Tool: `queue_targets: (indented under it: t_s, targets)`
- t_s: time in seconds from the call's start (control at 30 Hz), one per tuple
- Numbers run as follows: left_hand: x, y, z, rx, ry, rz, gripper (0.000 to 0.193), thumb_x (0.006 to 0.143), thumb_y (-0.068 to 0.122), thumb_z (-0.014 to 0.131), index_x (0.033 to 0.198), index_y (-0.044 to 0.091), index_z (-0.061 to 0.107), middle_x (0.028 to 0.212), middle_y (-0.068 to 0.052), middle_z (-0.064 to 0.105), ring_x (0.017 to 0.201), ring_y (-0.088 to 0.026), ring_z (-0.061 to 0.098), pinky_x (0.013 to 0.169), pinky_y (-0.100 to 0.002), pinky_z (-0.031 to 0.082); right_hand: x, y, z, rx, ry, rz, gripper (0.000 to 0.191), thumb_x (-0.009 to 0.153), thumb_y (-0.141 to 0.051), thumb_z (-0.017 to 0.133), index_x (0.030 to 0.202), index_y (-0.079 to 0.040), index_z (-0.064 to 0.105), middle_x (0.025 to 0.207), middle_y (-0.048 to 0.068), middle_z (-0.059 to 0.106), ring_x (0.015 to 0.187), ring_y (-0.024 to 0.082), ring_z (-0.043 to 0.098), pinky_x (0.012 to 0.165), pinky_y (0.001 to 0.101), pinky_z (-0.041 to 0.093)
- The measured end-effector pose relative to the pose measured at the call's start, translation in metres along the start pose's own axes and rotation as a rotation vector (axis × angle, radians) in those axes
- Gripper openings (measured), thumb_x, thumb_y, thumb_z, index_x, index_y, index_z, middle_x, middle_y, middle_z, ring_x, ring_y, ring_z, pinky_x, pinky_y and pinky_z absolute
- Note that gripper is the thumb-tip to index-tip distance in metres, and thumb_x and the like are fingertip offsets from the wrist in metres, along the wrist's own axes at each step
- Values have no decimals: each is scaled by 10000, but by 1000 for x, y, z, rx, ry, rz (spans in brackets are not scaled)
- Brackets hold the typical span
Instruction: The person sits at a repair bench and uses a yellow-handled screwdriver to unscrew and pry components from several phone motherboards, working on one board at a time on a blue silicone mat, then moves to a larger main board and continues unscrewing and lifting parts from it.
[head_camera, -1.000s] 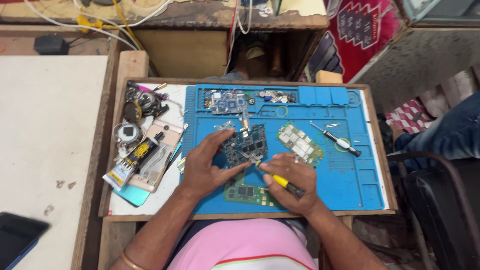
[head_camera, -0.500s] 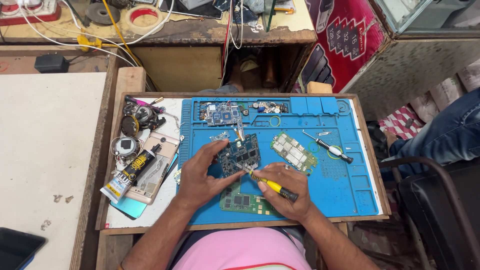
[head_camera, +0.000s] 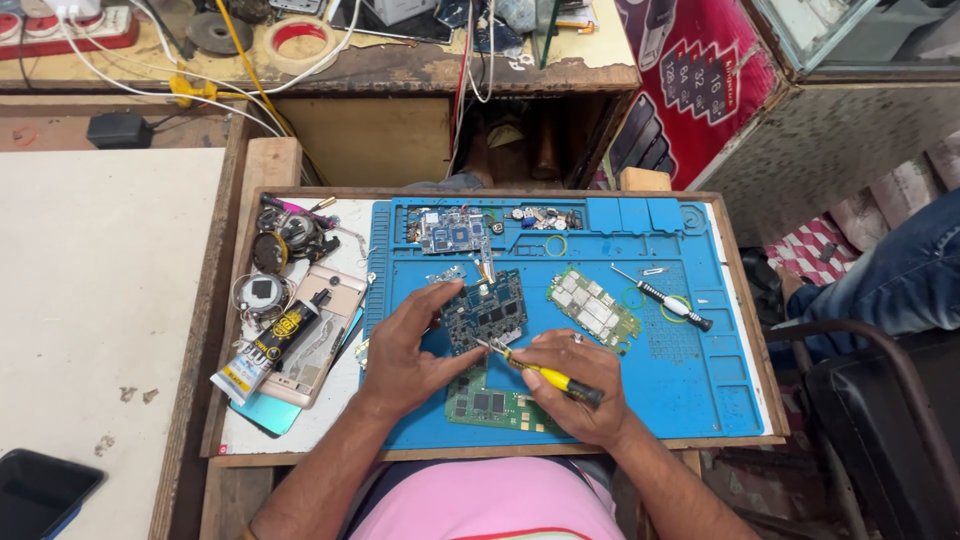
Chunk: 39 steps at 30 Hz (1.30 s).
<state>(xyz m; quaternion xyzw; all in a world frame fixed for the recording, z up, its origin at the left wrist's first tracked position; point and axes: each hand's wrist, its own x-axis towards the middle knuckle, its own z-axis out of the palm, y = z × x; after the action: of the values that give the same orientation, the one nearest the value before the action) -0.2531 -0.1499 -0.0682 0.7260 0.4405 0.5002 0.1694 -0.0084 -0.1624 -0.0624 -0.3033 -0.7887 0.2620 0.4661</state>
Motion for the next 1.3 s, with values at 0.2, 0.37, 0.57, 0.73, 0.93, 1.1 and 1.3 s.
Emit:
queue_targets:
  t_s: [0.2, 0.37, 0.57, 0.73, 0.93, 1.1, 1.3]
  targets:
    - [1, 1, -1, -26, -21, 5, 794, 710, 304, 961, 1383, 142, 570, 1293, -129, 689, 1112, -254, 736, 836, -333, 642, 1, 0, 2, 32, -1, 58, 262, 895, -73, 718, 1150, -23, 746, 945, 112, 797, 862, 212, 772, 876, 364, 586]
    - [1, 1, -4, -35, -33, -1, 806, 707, 315, 962, 1387, 132, 572, 1285, -142, 687, 1087, -255, 740, 830, -332, 637, 0, 1, 1, 0, 7, -40, 237, 914, -51, 713, 1147, -32, 749, 998, 106, 794, 932, 220, 778, 948, 367, 587]
    - [-2, -1, -6, -33, -41, 15, 746, 742, 327, 949, 1369, 124, 599, 1289, -135, 698, 1091, -252, 748, 846, -323, 634, -3, -4, 6, -29, 5, 38, 330, 913, -26, 710, 1241, -2, 689, 1068, 145, 770, 911, 207, 775, 835, 324, 599]
    - [-3, -3, -7, -41, -54, 49, 746, 764, 333, 936, 1392, 132, 586, 1312, -115, 699, 1132, -260, 741, 896, -345, 632, 1, -4, 10, -30, -30, -9, 332, 932, -23, 698, 1264, -8, 682, 1054, 135, 773, 941, 211, 777, 889, 335, 592]
    - [-5, -8, -5, -32, -53, 55, 785, 751, 348, 939, 1410, 145, 565, 1314, -109, 699, 1137, -256, 739, 914, -349, 628, 0, -4, 8, -33, -33, -22, 296, 915, -19, 681, 1210, -5, 704, 956, 102, 779, 922, 201, 777, 931, 358, 577]
    - [-6, -10, -4, -27, -61, 53, 791, 753, 350, 942, 1416, 152, 558, 1319, -108, 697, 1140, -255, 738, 920, -346, 631, 0, -4, 9, -11, -41, 19, 291, 902, -25, 686, 1190, 11, 705, 972, 134, 777, 914, 224, 770, 878, 347, 590]
    - [-7, -11, -4, -19, -57, 61, 786, 755, 348, 936, 1418, 149, 564, 1334, -106, 695, 1171, -260, 731, 955, -353, 627, -1, -5, 8, -17, -51, -18, 297, 907, -10, 684, 1203, 8, 703, 982, 119, 772, 906, 206, 771, 889, 334, 588]
